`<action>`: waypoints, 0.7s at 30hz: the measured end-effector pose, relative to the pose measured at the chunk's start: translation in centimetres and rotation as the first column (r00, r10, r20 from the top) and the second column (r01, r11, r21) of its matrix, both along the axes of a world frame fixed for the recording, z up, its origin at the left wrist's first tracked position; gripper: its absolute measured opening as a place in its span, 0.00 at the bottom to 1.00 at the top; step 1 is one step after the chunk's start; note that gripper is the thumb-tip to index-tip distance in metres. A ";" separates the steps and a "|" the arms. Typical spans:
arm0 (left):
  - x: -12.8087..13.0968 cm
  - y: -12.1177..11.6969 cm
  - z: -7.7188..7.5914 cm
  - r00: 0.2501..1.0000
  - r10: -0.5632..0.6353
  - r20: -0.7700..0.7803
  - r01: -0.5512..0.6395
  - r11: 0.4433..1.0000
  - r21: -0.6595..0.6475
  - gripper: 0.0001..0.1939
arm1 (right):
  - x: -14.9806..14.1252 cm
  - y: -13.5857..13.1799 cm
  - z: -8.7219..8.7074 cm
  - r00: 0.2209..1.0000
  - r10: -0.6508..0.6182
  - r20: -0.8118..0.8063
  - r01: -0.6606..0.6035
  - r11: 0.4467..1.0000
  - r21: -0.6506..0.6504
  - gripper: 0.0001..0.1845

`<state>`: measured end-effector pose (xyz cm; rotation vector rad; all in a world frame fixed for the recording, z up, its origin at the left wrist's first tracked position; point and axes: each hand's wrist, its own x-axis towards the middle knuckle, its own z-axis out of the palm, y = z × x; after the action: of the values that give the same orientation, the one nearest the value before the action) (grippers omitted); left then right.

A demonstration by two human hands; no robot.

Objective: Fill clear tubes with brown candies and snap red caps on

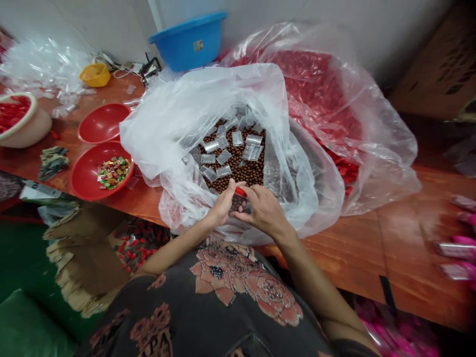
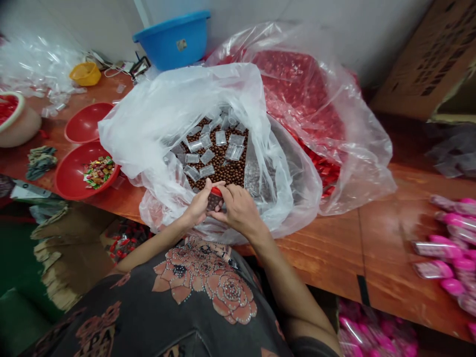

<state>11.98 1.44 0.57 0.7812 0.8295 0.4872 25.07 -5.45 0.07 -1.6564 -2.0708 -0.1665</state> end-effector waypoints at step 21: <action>-0.6 0.4 0.9 0.990 -0.091 0.110 0.103 0.989 -0.110 0.33 | -0.5 0.3 -0.5 0.411 -0.234 -0.881 0.039 0.970 -0.240 0.24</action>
<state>11.40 1.87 1.46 0.6804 0.7118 0.3869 24.54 -5.13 -0.38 -1.4740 -1.0876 0.7659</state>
